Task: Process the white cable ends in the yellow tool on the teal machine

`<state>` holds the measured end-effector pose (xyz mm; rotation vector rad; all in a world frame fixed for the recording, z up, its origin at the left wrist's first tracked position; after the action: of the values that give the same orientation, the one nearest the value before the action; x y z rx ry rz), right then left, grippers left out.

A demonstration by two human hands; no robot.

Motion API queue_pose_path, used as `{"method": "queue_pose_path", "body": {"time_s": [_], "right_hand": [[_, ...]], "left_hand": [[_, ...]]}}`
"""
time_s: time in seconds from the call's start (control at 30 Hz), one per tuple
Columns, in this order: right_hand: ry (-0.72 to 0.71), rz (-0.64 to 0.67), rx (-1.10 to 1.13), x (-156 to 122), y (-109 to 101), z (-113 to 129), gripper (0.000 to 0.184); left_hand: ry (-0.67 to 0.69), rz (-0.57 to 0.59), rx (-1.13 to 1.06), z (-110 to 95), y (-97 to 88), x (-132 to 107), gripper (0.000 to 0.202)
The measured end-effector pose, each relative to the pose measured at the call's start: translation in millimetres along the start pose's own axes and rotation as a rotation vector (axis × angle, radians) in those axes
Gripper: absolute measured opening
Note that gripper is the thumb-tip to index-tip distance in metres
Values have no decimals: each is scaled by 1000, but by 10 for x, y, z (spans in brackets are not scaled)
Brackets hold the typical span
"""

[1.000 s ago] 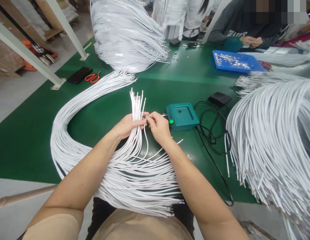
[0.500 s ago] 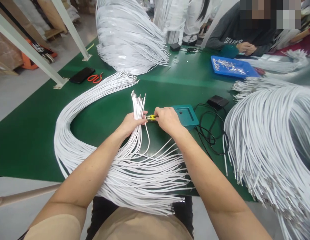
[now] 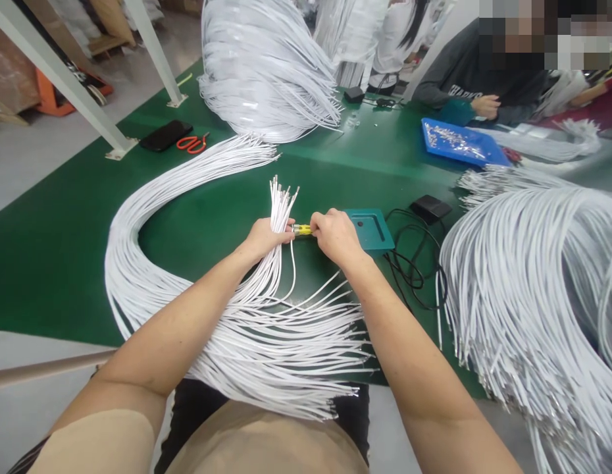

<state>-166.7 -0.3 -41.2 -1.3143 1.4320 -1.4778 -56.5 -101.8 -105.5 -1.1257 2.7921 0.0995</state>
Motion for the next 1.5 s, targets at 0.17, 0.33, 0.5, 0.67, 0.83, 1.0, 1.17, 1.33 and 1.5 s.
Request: {"method": "queue_pose_path", "body": {"time_s": [0.17,0.33,0.5,0.67,0.83,1.0,1.17,1.33,1.5], "right_hand": [[-4,21,44,-19,-11,5,8],[111,-106,13,-155,-120,-134,22],[353,-86,-105,-295,-39,-355,52],[362,-98,-93,-305,-3,-355,49],[250,-202,102,-326,-183,-78,36],[218,-181,416,-169,-233,154,27],[315,-81,509,43,-139,179,25],[390,-27,470,122,-88,200,27],[380,59,588,150,8,189,19]], "left_hand": [[-3,17,64,-14,12,-2,38],[-20,12,-22,37,13,1,39],[-55,-2,-61,91,-1,13,38],[-28,-18,-9,16,-71,-25,38],[20,-27,-81,-137,-108,-122,46],[51,4,-176,-194,-71,-158,47],[73,-24,-84,-212,-81,-158,45],[123,-45,30,-260,-95,-161,42],[114,-30,18,-260,-102,-163,44]]}}
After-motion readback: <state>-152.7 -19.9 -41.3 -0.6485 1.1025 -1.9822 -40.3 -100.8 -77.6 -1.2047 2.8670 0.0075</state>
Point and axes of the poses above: each hand's wrist, its own x-axis towards the middle knuckle, its own y-axis out of the palm, z = x × y, the point moved 6 cm from there along x, towards the middle knuckle, and after that the axes turned 8 degrees about -x, right-handed, at the moved point
